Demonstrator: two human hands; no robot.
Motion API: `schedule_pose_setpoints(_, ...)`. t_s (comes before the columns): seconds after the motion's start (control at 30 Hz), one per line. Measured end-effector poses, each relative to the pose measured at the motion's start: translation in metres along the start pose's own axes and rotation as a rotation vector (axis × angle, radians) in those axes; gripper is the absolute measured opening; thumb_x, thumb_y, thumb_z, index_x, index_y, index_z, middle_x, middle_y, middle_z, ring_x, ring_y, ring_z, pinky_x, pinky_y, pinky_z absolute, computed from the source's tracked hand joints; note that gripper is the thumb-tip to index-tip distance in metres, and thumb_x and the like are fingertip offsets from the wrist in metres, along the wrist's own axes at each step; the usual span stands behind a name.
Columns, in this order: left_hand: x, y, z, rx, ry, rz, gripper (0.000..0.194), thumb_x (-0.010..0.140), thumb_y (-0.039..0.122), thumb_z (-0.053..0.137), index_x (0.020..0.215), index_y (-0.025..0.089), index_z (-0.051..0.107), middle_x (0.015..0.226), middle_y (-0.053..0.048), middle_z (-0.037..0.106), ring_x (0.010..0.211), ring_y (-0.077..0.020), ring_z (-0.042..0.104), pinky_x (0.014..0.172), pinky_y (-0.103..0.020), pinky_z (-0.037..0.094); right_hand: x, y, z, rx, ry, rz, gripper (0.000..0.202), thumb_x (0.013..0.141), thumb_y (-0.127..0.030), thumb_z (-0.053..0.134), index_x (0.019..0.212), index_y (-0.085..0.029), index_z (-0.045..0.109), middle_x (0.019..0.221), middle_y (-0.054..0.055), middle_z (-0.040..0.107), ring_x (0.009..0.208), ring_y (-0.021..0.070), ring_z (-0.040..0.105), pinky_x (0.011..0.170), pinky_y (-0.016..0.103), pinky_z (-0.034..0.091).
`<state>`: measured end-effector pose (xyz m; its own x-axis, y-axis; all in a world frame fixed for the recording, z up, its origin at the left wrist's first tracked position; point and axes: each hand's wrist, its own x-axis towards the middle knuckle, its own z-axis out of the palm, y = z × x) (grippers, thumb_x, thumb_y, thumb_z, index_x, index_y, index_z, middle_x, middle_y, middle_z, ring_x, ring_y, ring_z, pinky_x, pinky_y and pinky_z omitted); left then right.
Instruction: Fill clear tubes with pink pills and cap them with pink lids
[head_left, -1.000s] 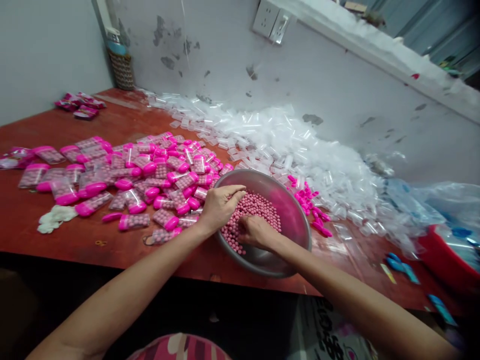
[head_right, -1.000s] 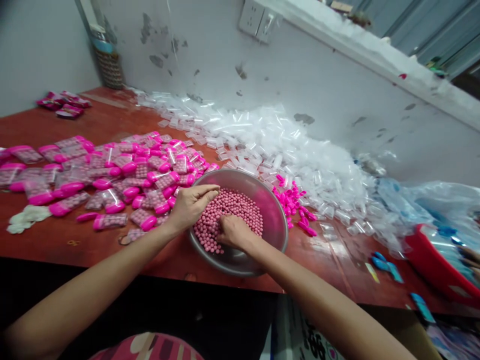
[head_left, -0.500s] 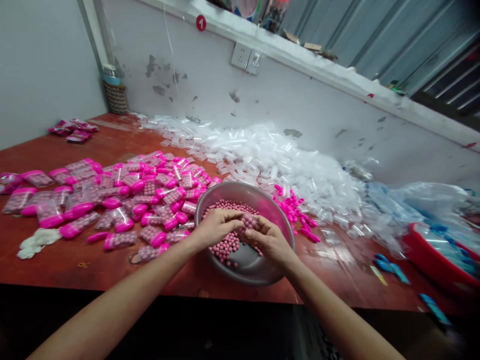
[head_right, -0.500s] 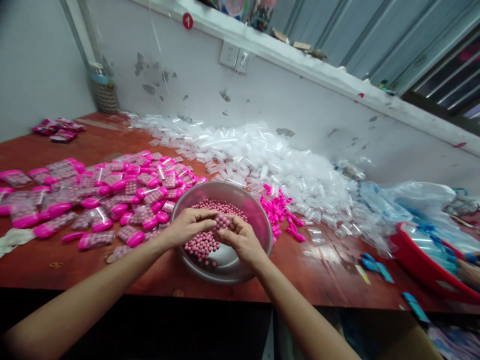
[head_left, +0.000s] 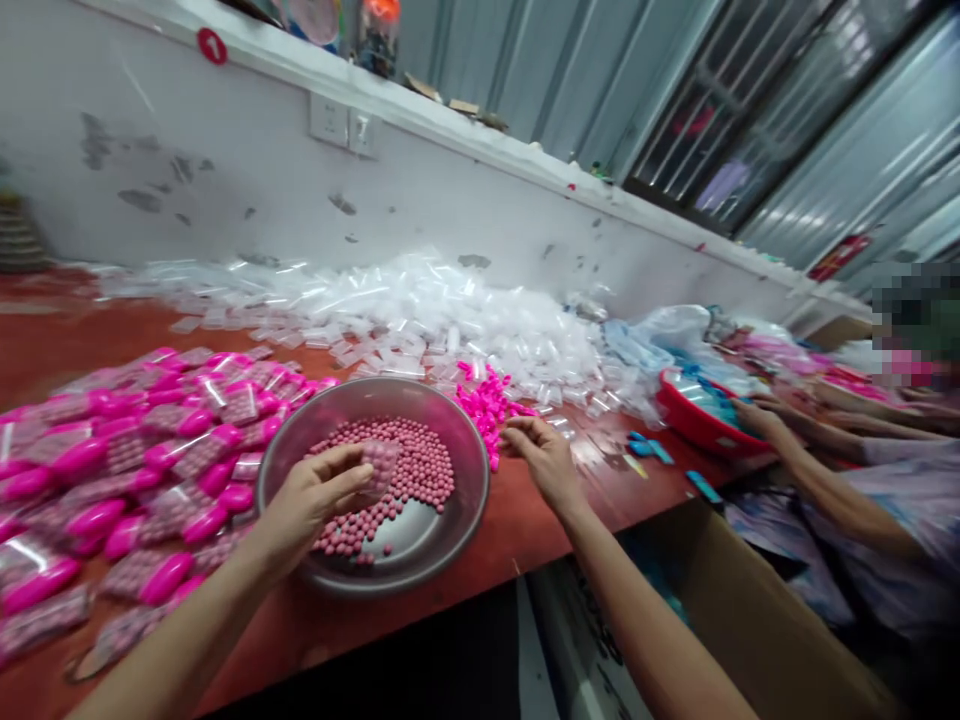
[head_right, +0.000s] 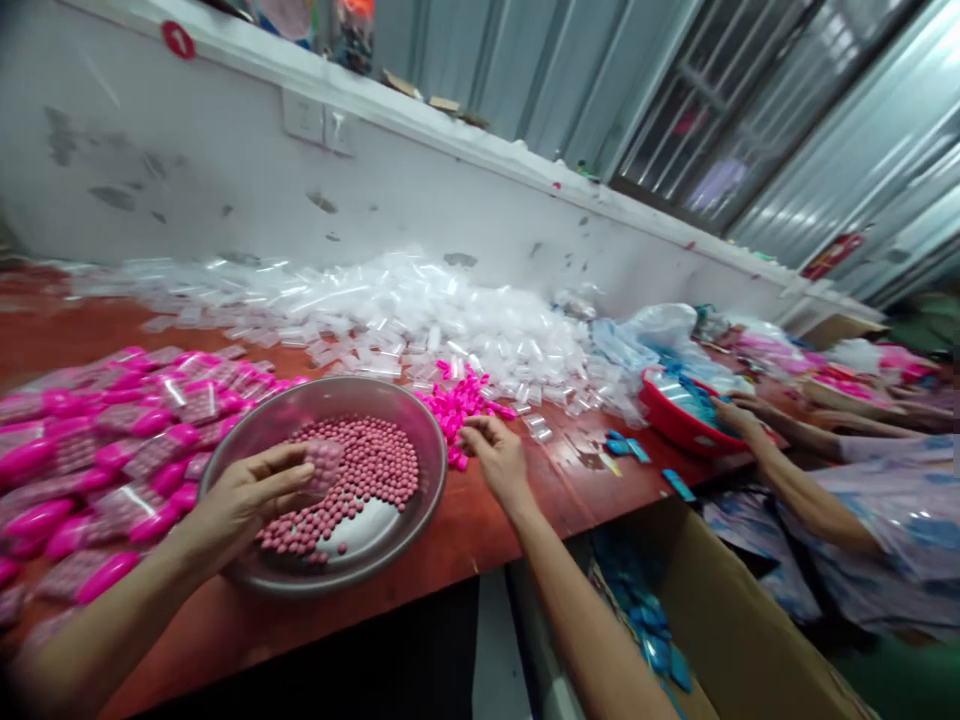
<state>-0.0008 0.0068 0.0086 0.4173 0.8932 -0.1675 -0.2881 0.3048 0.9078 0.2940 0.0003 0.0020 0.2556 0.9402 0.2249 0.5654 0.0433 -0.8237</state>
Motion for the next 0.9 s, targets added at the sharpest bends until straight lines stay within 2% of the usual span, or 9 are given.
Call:
schedule_pose_setpoints(0.07,0.001,-0.001,0.001,0.023,0.021,-0.020,0.032,0.067,0.026,0.069,0.098,0.019,0.064,0.100,-0.006,0.067,0.079,-0.0156,0.064,0.073,-0.024,0.052,0.020,0.039,-0.027,-0.152,0.087,0.054,0.025,0.077,-0.030,0.047,0.091,-0.014,0.059,0.080,0.007,0.065,0.073,0.0185,0.062,0.069,0.034,0.048)
schedule_pose_setpoints(0.13,0.002,-0.002,0.002,0.048,0.057,-0.041,0.031,0.067,0.026,0.069,0.097,0.019,0.064,0.101,-0.006,0.067,0.079,-0.0160,0.064,0.073,-0.024,0.053,0.038,0.072,-0.047,-0.261,0.107,0.090,0.019,0.073,-0.025,0.051,0.084,-0.014,0.063,0.084,0.009,0.066,0.083,0.0213,0.060,0.077,0.037,0.045)
schedule_pose_setpoints(0.23,0.004,-0.002,0.005,0.083,0.112,-0.065,0.032,0.065,0.027,0.071,0.096,0.019,0.064,0.102,-0.006,0.067,0.080,-0.0174,0.065,0.071,-0.024,0.054,0.058,0.107,-0.056,-0.387,0.060,0.130,0.013,0.070,-0.018,0.056,0.079,-0.015,0.065,0.091,0.010,0.066,0.092,0.0210,0.058,0.083,0.035,0.040)
schedule_pose_setpoints(0.37,0.004,-0.001,0.006,0.094,0.184,-0.077,0.030,0.064,0.030,0.071,0.093,0.024,0.066,0.097,-0.001,0.069,0.084,-0.0194,0.065,0.073,-0.026,0.054,0.067,0.130,-0.051,-0.486,-0.014,0.188,0.014,0.072,-0.018,0.058,0.084,-0.015,0.065,0.092,0.009,0.065,0.090,0.0202,0.057,0.081,0.035,0.040)
schedule_pose_setpoints(0.5,0.003,-0.001,0.007,0.119,0.189,-0.099,0.025,0.066,0.032,0.070,0.091,0.027,0.066,0.094,0.004,0.070,0.087,-0.0198,0.063,0.079,-0.029,0.051,0.058,0.136,-0.049,-0.500,-0.004,0.185,0.017,0.075,-0.024,0.055,0.087,-0.016,0.064,0.090,0.010,0.065,0.089,0.0224,0.057,0.079,0.036,0.040)
schedule_pose_setpoints(0.6,0.001,-0.001,0.007,0.141,0.177,-0.104,0.023,0.067,0.033,0.069,0.089,0.027,0.066,0.093,0.005,0.070,0.092,-0.0206,0.062,0.084,-0.032,0.048,0.045,0.122,-0.053,-0.447,0.014,0.107,0.022,0.079,-0.024,0.049,0.094,-0.016,0.062,0.094,0.009,0.063,0.090,0.0208,0.056,0.080,0.036,0.041)
schedule_pose_setpoints(0.67,0.000,-0.001,0.008,0.140,0.183,-0.116,0.026,0.065,0.035,0.070,0.089,0.026,0.065,0.091,0.005,0.070,0.091,-0.0213,0.062,0.084,-0.034,0.048,0.035,0.100,-0.056,-0.391,0.015,0.034,0.025,0.083,-0.023,0.043,0.101,-0.016,0.059,0.099,0.008,0.061,0.088,0.0176,0.057,0.078,0.033,0.043)
schedule_pose_setpoints(0.8,0.000,-0.001,0.007,0.245,0.197,-0.109,0.036,0.056,0.042,0.074,0.087,0.027,0.066,0.088,0.004,0.071,0.090,-0.0248,0.062,0.082,-0.035,0.050,0.015,0.029,-0.052,-0.280,-0.017,-0.174,0.020,0.080,-0.020,0.049,0.095,-0.021,0.062,0.104,0.003,0.058,0.099,0.0139,0.053,0.086,0.028,0.041)
schedule_pose_setpoints(0.9,0.002,-0.004,0.003,0.448,0.195,0.029,0.031,0.056,0.049,0.071,0.082,0.034,0.068,0.093,0.007,0.070,0.097,-0.0276,0.059,0.085,-0.036,0.049,0.001,-0.028,-0.031,-0.056,-0.149,-0.429,0.017,0.080,-0.018,0.051,0.091,-0.021,0.064,0.102,0.004,0.058,0.099,0.0142,0.053,0.089,0.030,0.039)
